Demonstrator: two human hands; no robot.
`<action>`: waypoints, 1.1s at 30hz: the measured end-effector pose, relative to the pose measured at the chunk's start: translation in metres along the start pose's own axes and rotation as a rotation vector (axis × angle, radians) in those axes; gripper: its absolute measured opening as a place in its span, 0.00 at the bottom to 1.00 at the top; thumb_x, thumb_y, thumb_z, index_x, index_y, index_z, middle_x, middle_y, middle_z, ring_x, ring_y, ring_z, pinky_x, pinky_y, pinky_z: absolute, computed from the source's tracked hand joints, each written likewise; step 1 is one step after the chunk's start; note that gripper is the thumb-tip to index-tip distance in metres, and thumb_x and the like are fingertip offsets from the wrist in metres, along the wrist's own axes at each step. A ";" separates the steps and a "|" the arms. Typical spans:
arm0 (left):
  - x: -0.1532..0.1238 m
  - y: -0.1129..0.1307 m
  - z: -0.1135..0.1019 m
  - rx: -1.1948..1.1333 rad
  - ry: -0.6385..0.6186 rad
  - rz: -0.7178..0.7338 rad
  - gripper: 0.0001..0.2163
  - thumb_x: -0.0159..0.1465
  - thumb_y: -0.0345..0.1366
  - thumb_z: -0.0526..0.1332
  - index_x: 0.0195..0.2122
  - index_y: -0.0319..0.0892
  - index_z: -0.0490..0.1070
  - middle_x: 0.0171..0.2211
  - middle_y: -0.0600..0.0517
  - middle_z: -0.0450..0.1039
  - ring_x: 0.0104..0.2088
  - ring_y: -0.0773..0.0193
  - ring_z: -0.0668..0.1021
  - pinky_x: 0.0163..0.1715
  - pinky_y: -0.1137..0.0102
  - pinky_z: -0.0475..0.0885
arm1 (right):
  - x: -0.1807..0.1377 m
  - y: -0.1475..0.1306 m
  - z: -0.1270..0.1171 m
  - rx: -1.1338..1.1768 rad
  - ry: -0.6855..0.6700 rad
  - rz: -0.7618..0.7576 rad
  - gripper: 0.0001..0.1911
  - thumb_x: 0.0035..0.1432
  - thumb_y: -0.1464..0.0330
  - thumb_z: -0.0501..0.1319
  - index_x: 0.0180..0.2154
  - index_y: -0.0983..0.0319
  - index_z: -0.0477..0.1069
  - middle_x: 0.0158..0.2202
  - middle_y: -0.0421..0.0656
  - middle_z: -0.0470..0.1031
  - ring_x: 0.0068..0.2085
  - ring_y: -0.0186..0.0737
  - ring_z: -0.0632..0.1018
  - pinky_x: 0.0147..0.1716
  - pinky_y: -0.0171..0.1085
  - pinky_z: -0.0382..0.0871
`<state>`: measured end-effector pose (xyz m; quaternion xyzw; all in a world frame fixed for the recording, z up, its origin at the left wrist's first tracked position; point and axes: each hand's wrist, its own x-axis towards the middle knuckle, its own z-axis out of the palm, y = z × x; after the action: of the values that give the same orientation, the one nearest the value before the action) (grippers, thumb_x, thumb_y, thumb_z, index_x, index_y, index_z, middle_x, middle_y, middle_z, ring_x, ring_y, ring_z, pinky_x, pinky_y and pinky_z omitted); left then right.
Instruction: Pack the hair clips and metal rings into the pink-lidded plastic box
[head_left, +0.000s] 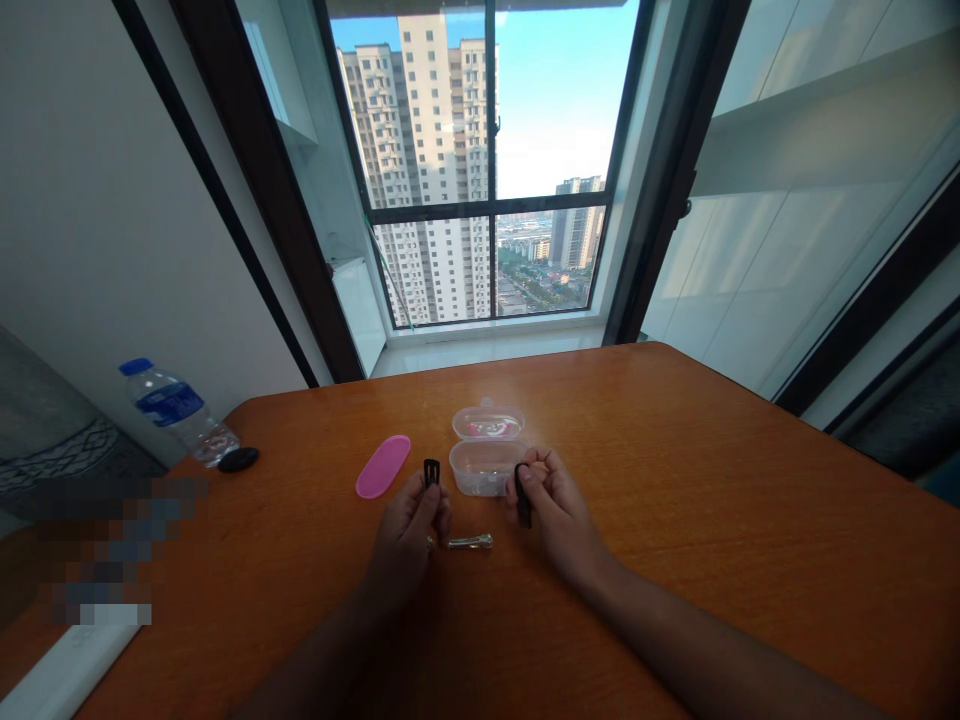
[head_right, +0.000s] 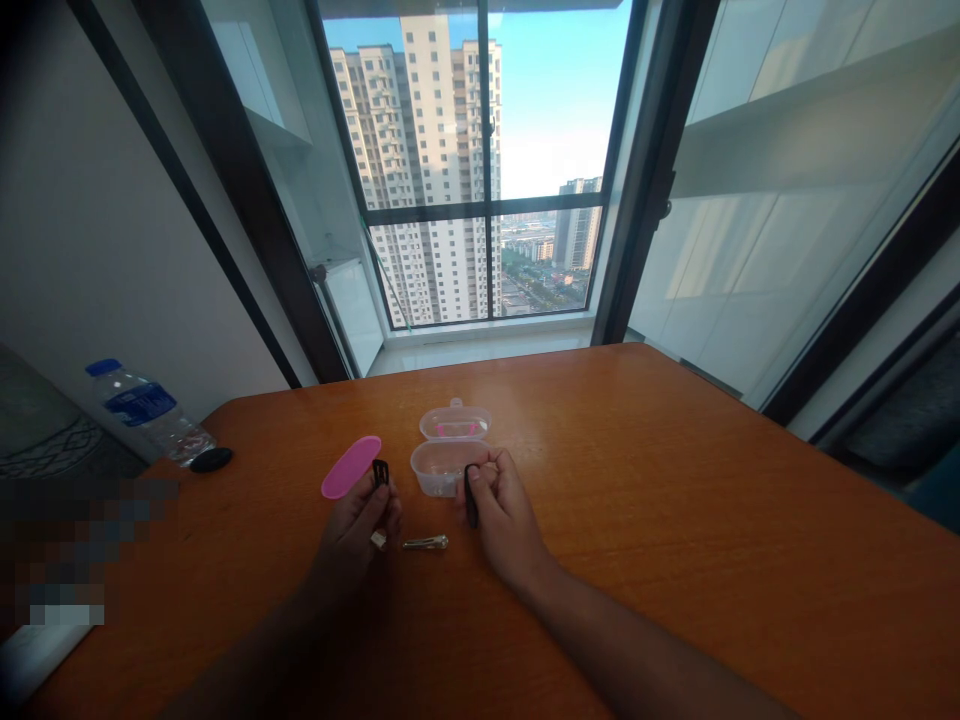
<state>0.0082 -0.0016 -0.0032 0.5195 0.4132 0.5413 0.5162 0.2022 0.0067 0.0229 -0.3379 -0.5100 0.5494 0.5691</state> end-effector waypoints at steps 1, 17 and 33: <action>0.000 -0.002 0.000 -0.037 -0.003 -0.018 0.13 0.67 0.47 0.57 0.35 0.42 0.66 0.20 0.60 0.60 0.18 0.71 0.64 0.20 0.74 0.62 | 0.000 0.001 0.000 0.022 -0.007 0.017 0.16 0.62 0.53 0.60 0.38 0.57 0.59 0.23 0.33 0.66 0.21 0.31 0.66 0.21 0.30 0.59; 0.002 0.000 -0.007 -0.033 0.056 -0.067 0.25 0.63 0.60 0.53 0.25 0.41 0.63 0.18 0.59 0.56 0.18 0.71 0.62 0.18 0.74 0.59 | -0.004 -0.002 -0.004 -0.317 -0.074 0.009 0.17 0.59 0.54 0.63 0.34 0.62 0.76 0.27 0.39 0.71 0.31 0.37 0.71 0.31 0.33 0.62; 0.002 0.010 0.005 0.100 -0.073 0.109 0.11 0.63 0.44 0.62 0.32 0.40 0.73 0.33 0.50 0.70 0.36 0.63 0.73 0.40 0.69 0.69 | -0.012 -0.014 -0.001 -0.200 -0.045 -0.147 0.19 0.66 0.53 0.54 0.37 0.60 0.73 0.26 0.39 0.66 0.29 0.36 0.68 0.32 0.35 0.64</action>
<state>0.0119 -0.0011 0.0073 0.5856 0.3920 0.5280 0.4740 0.2091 -0.0067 0.0338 -0.3422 -0.5982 0.4600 0.5598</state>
